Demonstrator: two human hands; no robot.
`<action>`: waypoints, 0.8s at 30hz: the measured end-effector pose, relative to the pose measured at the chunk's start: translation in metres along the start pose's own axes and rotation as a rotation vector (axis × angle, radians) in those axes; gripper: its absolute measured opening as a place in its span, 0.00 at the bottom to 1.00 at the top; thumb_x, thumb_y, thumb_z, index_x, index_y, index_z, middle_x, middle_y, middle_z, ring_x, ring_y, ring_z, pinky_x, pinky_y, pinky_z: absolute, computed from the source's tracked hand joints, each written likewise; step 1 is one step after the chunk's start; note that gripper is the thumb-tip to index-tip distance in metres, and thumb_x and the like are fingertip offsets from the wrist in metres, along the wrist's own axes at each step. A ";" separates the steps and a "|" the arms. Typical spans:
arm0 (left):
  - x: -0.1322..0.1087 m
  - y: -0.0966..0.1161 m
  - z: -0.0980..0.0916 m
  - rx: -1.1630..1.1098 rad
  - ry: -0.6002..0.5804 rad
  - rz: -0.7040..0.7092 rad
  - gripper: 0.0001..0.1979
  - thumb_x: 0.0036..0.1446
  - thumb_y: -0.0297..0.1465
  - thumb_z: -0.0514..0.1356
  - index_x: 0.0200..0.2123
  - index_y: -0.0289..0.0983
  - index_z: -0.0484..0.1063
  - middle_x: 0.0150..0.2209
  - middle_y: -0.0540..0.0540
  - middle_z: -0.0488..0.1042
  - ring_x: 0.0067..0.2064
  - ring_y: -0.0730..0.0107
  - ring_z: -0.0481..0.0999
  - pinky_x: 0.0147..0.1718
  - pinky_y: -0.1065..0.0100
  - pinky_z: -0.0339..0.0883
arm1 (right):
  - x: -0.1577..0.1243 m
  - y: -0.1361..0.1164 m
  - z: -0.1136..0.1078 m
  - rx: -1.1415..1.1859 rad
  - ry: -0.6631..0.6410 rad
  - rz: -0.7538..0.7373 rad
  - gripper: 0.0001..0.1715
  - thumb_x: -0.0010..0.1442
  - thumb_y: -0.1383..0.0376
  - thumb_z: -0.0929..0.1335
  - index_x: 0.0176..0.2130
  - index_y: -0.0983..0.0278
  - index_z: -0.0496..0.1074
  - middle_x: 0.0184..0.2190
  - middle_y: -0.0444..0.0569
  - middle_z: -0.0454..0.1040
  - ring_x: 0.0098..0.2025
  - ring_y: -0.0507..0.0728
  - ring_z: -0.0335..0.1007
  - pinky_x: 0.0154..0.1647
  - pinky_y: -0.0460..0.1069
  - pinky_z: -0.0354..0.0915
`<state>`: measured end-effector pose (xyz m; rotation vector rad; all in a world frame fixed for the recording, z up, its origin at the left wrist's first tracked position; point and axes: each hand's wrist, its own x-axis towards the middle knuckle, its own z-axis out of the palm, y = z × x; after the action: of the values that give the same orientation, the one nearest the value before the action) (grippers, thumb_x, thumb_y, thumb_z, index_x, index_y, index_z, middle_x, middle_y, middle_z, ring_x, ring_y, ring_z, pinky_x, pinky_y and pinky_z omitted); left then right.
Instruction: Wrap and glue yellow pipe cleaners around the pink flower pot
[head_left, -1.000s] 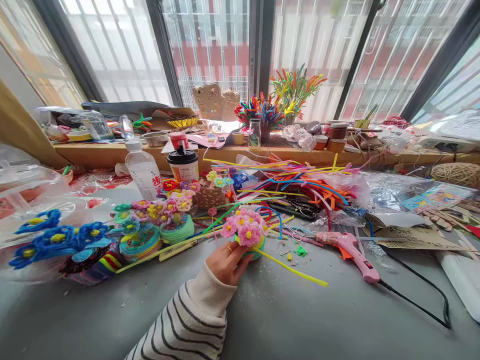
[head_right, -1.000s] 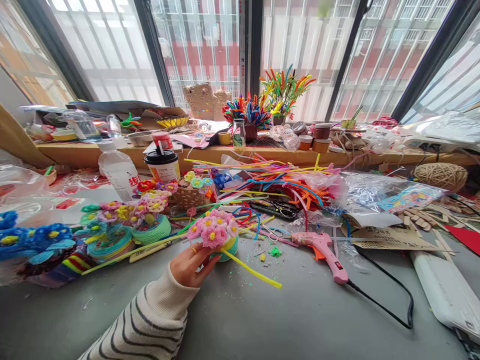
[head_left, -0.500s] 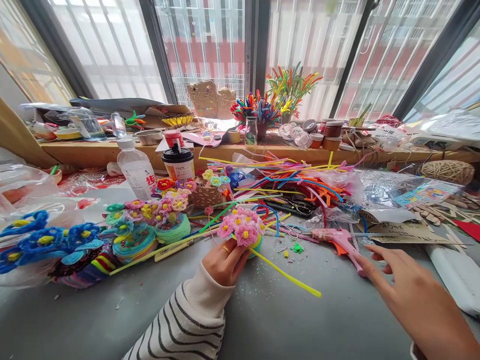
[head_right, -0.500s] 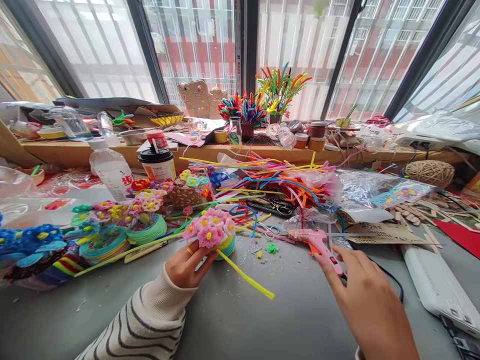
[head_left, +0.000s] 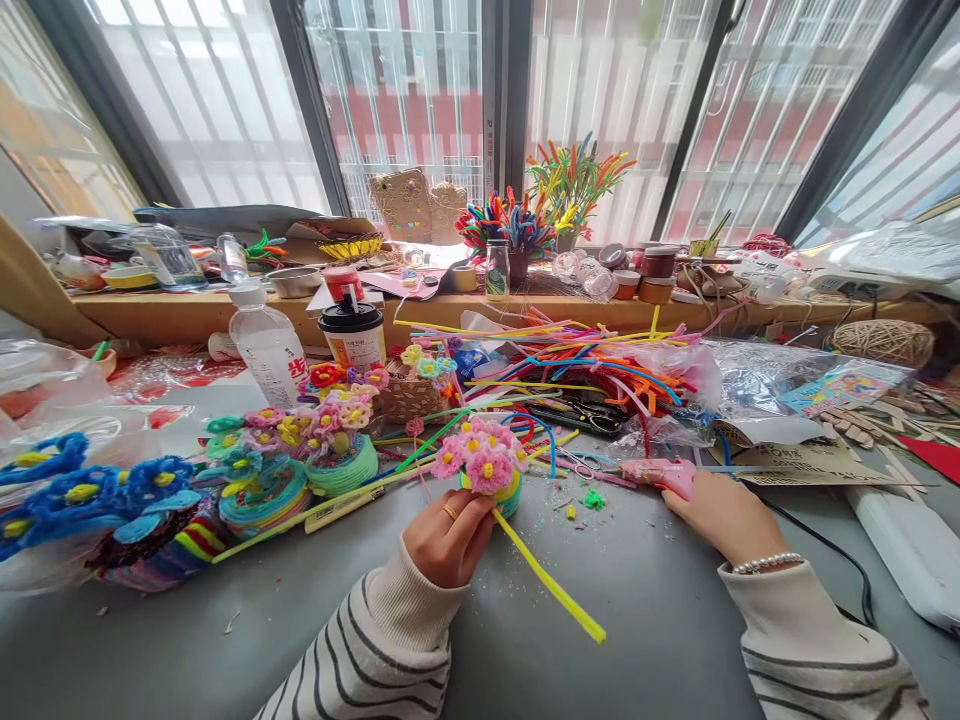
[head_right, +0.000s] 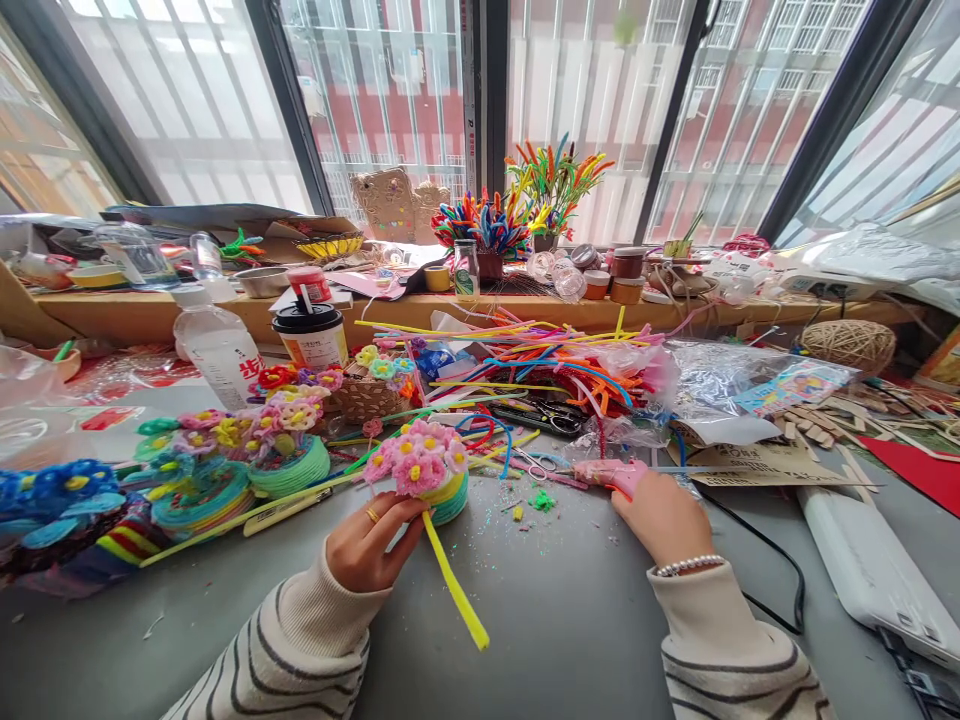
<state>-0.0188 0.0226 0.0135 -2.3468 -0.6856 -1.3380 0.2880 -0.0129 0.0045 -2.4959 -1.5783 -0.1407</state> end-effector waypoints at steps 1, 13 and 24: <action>0.000 0.000 -0.001 -0.008 0.001 -0.010 0.05 0.50 0.23 0.52 0.30 0.34 0.66 0.24 0.47 0.72 0.26 0.74 0.70 0.26 0.75 0.65 | 0.001 0.000 -0.001 -0.009 -0.014 0.005 0.16 0.45 0.56 0.59 0.27 0.64 0.68 0.23 0.52 0.70 0.26 0.58 0.67 0.24 0.49 0.56; -0.008 -0.001 -0.003 -0.068 -0.060 -0.124 0.06 0.50 0.23 0.52 0.32 0.35 0.67 0.27 0.47 0.73 0.30 0.75 0.72 0.31 0.76 0.66 | -0.024 0.006 -0.024 0.201 0.296 0.181 0.30 0.41 0.49 0.62 0.39 0.67 0.63 0.30 0.54 0.71 0.30 0.60 0.67 0.28 0.49 0.59; 0.000 0.002 -0.006 -0.117 -0.046 -0.100 0.04 0.48 0.22 0.54 0.29 0.34 0.66 0.25 0.46 0.73 0.27 0.74 0.72 0.27 0.74 0.67 | -0.051 -0.060 -0.028 0.437 0.217 -0.067 0.28 0.42 0.49 0.63 0.36 0.67 0.63 0.28 0.52 0.70 0.26 0.56 0.65 0.27 0.49 0.61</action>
<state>-0.0216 0.0176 0.0160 -2.4715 -0.7667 -1.4049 0.2125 -0.0382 0.0289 -2.0241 -1.4239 -0.0632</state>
